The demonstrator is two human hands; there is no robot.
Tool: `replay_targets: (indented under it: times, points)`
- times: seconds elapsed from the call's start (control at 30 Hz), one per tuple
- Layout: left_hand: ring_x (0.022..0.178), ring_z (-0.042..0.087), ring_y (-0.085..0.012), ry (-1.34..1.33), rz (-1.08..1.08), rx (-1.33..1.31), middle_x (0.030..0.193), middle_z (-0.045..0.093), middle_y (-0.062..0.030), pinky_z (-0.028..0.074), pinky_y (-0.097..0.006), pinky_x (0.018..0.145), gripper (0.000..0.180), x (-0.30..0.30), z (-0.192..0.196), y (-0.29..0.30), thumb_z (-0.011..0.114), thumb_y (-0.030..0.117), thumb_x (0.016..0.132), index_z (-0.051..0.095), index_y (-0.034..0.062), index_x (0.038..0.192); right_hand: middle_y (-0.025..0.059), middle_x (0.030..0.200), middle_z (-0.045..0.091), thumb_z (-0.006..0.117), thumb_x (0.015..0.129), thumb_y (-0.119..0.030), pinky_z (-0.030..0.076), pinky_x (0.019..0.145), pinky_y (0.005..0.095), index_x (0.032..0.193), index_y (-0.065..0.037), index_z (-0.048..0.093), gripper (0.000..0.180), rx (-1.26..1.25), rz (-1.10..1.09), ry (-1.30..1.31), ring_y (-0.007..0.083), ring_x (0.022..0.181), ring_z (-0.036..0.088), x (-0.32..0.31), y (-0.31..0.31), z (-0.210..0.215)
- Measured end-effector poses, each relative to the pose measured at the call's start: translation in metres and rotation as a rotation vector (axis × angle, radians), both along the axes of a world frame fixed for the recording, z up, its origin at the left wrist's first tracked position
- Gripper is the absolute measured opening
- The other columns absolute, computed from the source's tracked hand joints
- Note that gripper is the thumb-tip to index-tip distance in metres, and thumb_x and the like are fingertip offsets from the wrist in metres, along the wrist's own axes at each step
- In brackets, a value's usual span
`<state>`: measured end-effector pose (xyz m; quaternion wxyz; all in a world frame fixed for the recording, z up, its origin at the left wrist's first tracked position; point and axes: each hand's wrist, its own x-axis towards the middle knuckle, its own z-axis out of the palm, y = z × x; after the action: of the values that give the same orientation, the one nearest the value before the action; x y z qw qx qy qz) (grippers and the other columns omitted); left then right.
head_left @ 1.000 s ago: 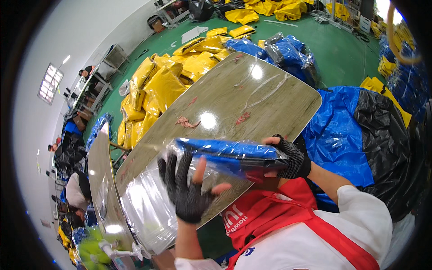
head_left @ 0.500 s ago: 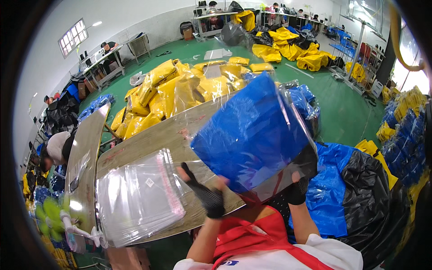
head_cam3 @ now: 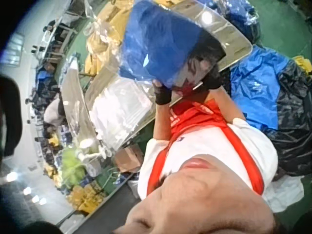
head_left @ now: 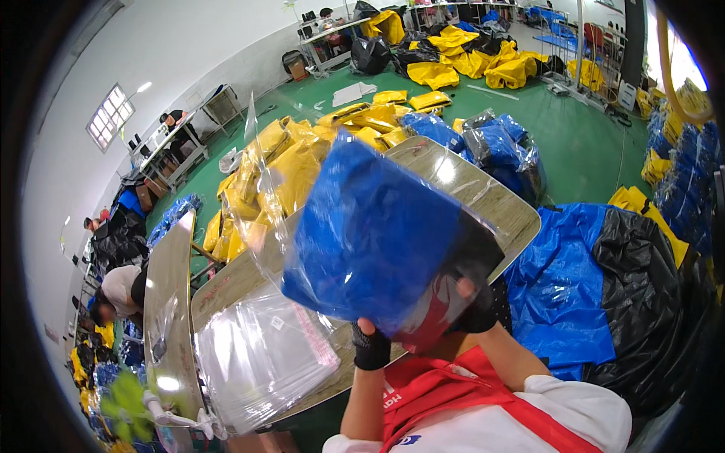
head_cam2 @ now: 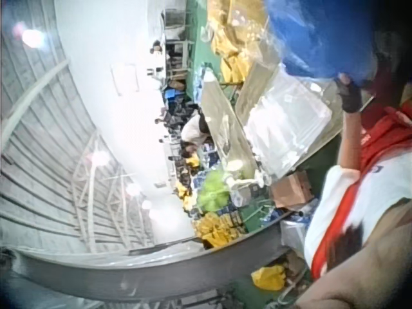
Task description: The person places a clear plastic bag onto a large flat board, then inserts a blue and black plastic bag into it. The person folds and smooths the clear bag around the blue bag, then places the wrapped item into a larger blue and black bag. The person repeats this wrapping and bagging process multiple times.
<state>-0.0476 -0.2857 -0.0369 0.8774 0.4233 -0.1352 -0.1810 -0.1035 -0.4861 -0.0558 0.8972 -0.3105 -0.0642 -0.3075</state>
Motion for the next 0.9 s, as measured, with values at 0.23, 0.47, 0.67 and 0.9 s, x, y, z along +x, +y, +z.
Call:
replay_targets:
  times: [0.23,0.47,0.67,0.9]
  points:
    - [0.116,0.041,-0.0256,0.015,-0.562,0.386,0.128,0.042,-0.0102,0.034,-0.037,0.097,0.074,-0.072,-0.002,-0.007,0.054,0.06,0.078,0.036,0.0105,0.13,0.0112,0.107,0.064,0.074,0.074,-0.017,0.047,0.087,0.033,0.115,-0.001,0.057,0.048,-0.397,0.01,0.297,0.0188,0.095,0.061,-0.01,-0.002,0.068]
    - [0.118,0.045,-0.0301,-1.625,0.713,1.271,0.129,0.045,-0.0194,0.037,-0.043,0.098,0.113,-0.016,0.172,0.038,0.088,0.044,0.047,0.033,0.0014,0.136,0.0128,0.093,0.061,0.08,0.064,-0.024,0.048,0.081,0.0384,0.098,-0.006,0.057,0.045,-1.528,-0.227,-0.195,0.0291,0.089,0.061,0.005,-0.031,0.178]
    - [0.102,0.056,-0.0209,-0.893,0.34,0.796,0.11,0.057,-0.0092,0.044,-0.034,0.092,0.077,0.048,0.16,0.036,0.089,0.034,0.055,0.052,0.0005,0.113,0.0179,0.127,0.049,0.08,0.068,-0.034,0.04,0.098,0.0366,0.132,-0.002,0.042,0.081,-1.309,-0.769,0.064,0.0279,0.118,0.049,-0.006,-0.05,0.186]
    - [0.098,0.058,-0.0207,-0.487,0.187,0.421,0.106,0.06,-0.0109,0.043,-0.032,0.09,0.061,0.055,0.137,0.011,0.054,0.052,0.085,0.056,0.0,0.115,0.0061,0.086,0.07,0.06,0.087,-0.025,0.048,0.078,0.025,0.093,0.0,0.07,0.028,-0.733,-0.097,0.506,0.0104,0.082,0.063,0.041,-0.068,0.128]
